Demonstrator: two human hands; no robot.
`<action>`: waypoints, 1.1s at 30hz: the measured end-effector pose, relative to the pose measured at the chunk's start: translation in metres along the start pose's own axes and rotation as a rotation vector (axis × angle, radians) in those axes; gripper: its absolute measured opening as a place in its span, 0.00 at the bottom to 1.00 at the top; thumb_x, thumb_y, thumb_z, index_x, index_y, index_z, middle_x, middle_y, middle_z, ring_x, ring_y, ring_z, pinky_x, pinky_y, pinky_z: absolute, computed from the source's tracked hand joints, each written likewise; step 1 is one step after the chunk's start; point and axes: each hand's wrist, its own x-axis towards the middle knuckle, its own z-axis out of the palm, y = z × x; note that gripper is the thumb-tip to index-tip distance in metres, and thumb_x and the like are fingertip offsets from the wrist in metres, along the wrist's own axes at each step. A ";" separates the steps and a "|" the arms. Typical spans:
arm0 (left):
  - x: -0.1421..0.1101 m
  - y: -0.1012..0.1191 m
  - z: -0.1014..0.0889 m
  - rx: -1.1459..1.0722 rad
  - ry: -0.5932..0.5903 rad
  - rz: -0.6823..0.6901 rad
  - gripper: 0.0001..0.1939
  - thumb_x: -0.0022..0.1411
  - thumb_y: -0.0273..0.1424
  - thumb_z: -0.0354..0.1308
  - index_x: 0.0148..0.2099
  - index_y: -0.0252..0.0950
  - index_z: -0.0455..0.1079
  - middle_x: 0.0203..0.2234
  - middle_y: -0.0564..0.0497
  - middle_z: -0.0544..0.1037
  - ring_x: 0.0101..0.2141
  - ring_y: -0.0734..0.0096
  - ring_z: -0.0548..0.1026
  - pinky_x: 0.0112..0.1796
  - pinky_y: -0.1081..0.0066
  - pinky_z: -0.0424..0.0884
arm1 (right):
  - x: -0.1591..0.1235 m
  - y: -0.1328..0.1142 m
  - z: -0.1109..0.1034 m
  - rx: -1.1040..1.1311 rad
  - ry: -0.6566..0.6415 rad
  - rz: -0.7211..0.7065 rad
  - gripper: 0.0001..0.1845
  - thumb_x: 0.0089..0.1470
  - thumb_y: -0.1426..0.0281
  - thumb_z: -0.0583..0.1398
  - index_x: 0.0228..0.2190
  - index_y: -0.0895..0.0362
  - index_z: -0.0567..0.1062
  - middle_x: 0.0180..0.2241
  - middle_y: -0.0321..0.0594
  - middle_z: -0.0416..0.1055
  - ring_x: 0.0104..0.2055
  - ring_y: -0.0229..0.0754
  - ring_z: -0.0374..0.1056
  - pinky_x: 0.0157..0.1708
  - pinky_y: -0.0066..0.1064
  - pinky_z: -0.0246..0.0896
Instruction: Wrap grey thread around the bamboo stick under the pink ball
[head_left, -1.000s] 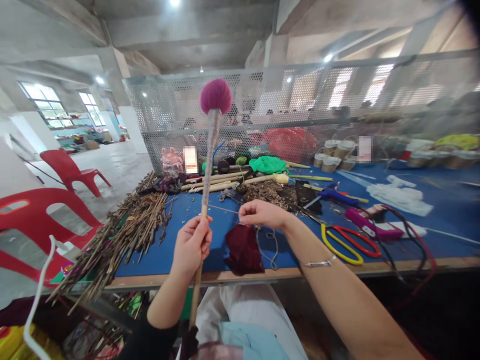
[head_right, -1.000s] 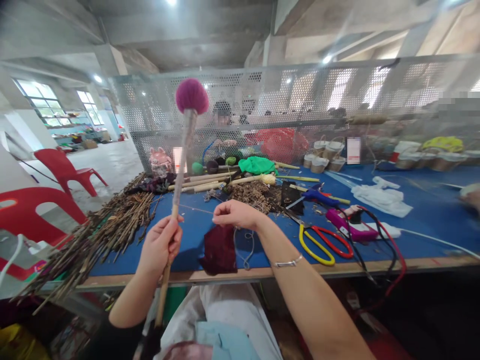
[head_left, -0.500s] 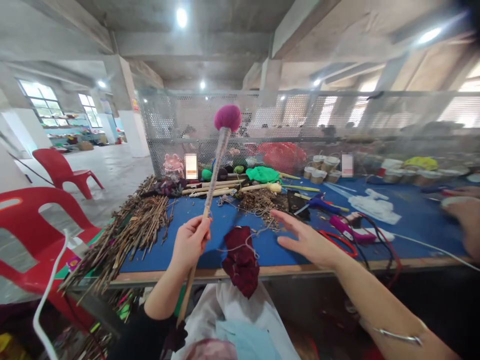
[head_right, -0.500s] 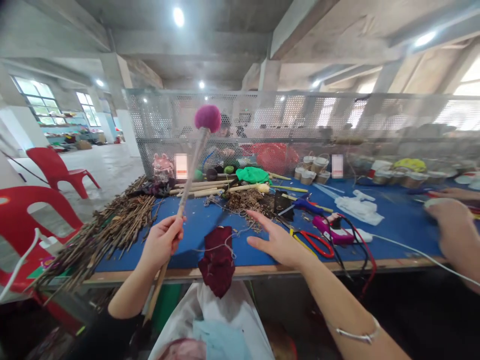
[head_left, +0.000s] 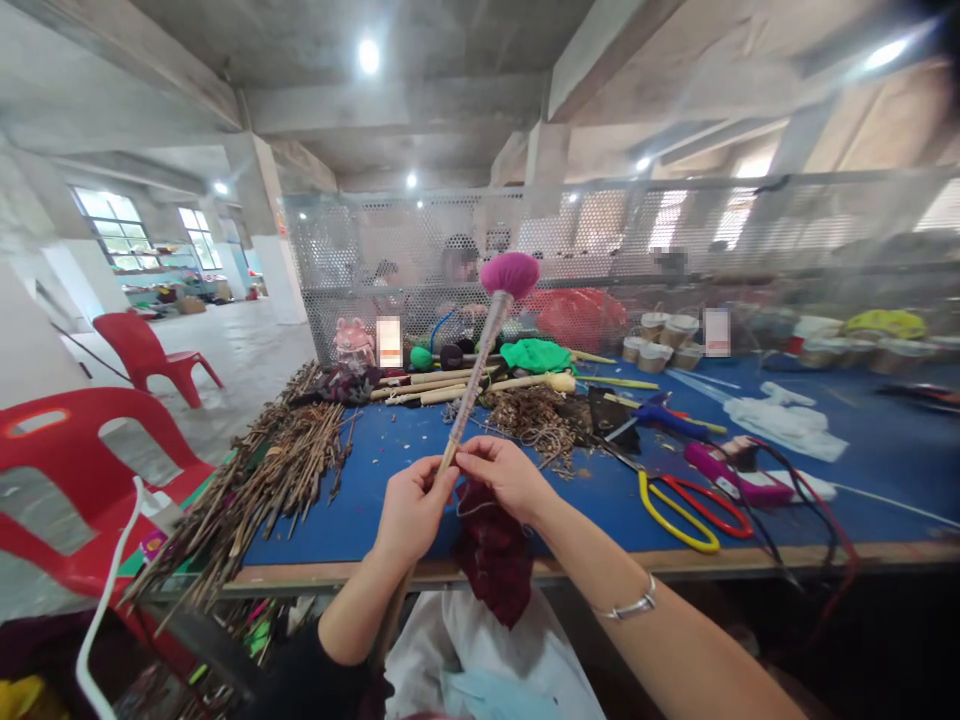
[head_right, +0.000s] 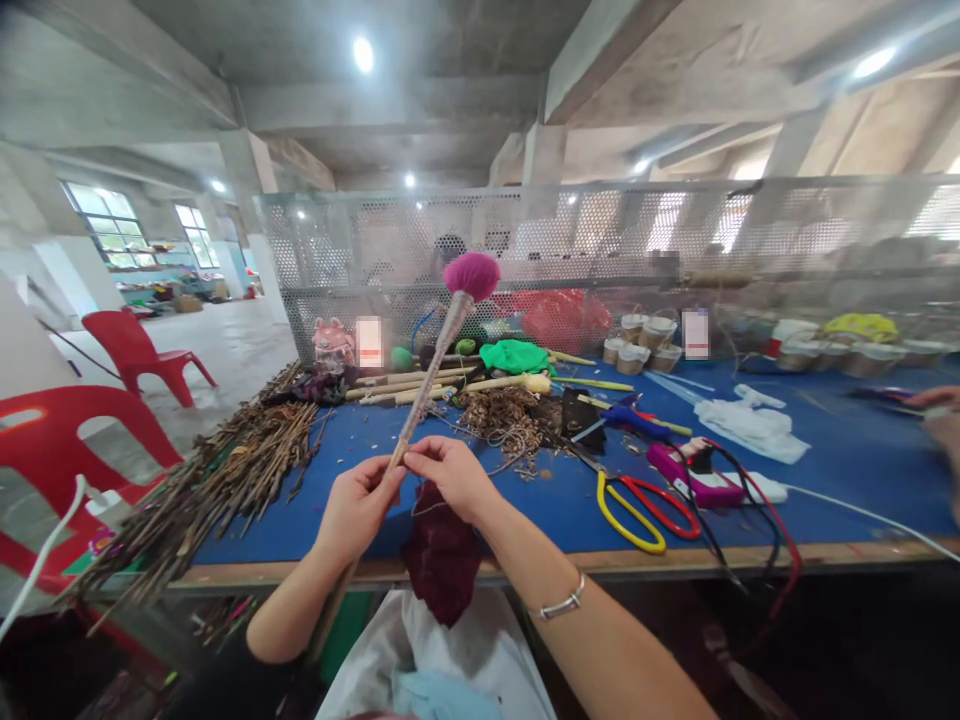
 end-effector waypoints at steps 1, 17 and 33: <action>0.000 0.000 0.000 -0.015 0.003 -0.006 0.19 0.57 0.40 0.55 0.44 0.30 0.72 0.17 0.56 0.67 0.18 0.80 0.60 0.20 0.79 0.56 | -0.001 -0.001 0.000 0.000 0.039 0.011 0.16 0.37 0.62 0.68 0.23 0.60 0.72 0.22 0.33 0.69 0.25 0.33 0.62 0.25 0.26 0.57; -0.004 0.009 0.006 -0.582 -0.202 -0.261 0.19 0.52 0.45 0.59 0.36 0.33 0.67 0.12 0.59 0.66 0.08 0.88 0.49 0.09 0.82 0.46 | 0.022 -0.013 -0.014 0.118 -0.096 -0.035 0.21 0.36 0.60 0.68 0.30 0.57 0.69 0.11 0.21 0.53 0.11 0.24 0.37 0.10 0.23 0.27; 0.022 -0.010 0.032 -0.180 0.188 -0.210 0.24 0.50 0.39 0.60 0.47 0.35 0.61 0.25 0.57 0.69 0.17 0.81 0.63 0.17 0.79 0.58 | 0.057 0.002 -0.050 0.023 -0.097 0.018 0.18 0.36 0.66 0.67 0.29 0.59 0.69 0.09 0.19 0.46 0.11 0.25 0.34 0.11 0.23 0.25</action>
